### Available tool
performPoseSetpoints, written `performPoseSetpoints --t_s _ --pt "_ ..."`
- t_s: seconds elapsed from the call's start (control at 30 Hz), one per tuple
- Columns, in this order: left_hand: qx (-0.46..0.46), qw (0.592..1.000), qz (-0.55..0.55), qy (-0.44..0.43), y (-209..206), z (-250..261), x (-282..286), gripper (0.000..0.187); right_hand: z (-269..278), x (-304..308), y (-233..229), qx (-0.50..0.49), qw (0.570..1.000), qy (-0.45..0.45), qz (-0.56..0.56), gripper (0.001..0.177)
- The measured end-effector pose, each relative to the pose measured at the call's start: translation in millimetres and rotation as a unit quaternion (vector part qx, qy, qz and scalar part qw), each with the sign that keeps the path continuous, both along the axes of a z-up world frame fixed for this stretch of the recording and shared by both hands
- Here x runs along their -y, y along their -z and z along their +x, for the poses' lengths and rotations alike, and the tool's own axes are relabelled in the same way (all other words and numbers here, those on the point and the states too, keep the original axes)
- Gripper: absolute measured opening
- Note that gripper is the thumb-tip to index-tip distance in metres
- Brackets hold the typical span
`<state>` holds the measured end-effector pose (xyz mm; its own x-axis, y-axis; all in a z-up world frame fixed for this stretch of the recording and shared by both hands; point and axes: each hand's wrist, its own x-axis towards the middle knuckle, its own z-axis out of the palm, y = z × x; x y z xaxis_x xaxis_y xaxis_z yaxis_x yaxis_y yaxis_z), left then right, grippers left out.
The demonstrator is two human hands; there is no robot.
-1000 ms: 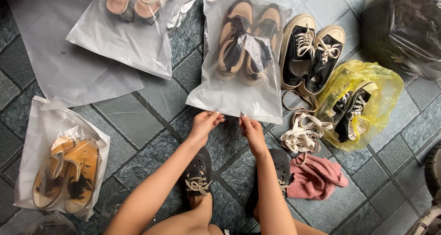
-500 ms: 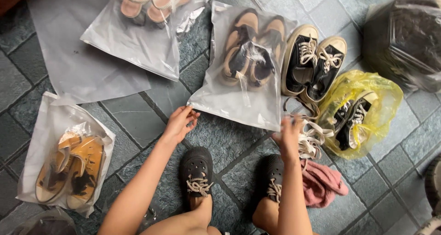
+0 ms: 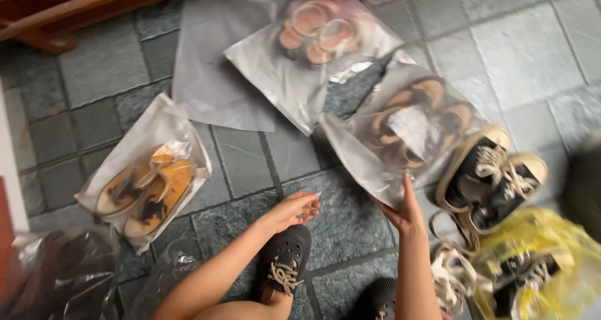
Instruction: Organizing and packing various pairs of shoes into plastic bags on the floor.
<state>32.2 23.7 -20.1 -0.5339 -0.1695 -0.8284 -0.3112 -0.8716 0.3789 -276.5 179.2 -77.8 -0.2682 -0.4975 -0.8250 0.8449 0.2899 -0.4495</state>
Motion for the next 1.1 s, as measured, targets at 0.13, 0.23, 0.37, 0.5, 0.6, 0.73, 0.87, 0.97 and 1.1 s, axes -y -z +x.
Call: performPoseSetpoints --t_s 0.13,0.23,0.37,0.5,0.6,0.73,0.87,0.97,1.1 --pt "0.037 0.997 -0.061 -0.023 8 13 24 0.030 -67 28 44 0.178 0.924 0.305 -0.143 0.046" --pt "0.039 0.993 -0.094 -0.063 2 22 44 0.034 -137 65 33 0.212 0.877 0.394 -0.176 0.035" --pt "0.050 0.975 -0.189 -0.103 7 13 83 0.051 -249 101 27 0.157 0.885 0.390 -0.201 0.037" --pt "0.102 0.945 -0.280 -0.132 36 -34 164 0.077 -319 106 54 0.146 0.868 0.417 -0.227 0.034" --pt "0.056 0.929 -0.282 -0.234 15 -63 206 0.093 -335 95 84 0.127 0.856 0.411 -0.286 0.032" --pt "0.058 0.936 -0.265 -0.223 75 -105 223 0.088 -244 120 -7 0.063 0.884 0.395 -0.240 0.059" --pt "-0.005 0.931 -0.361 -0.046 76 -133 178 0.075 -84 135 -80 -0.078 0.976 0.193 -0.058 0.120" --pt "-0.007 0.935 -0.347 0.070 34 -124 115 0.093 -24 138 -78 -0.058 0.997 0.010 -0.043 0.112" --pt "-0.023 0.928 -0.341 0.145 23 -95 63 0.095 -26 146 -23 -0.044 0.993 -0.094 -0.058 0.093"
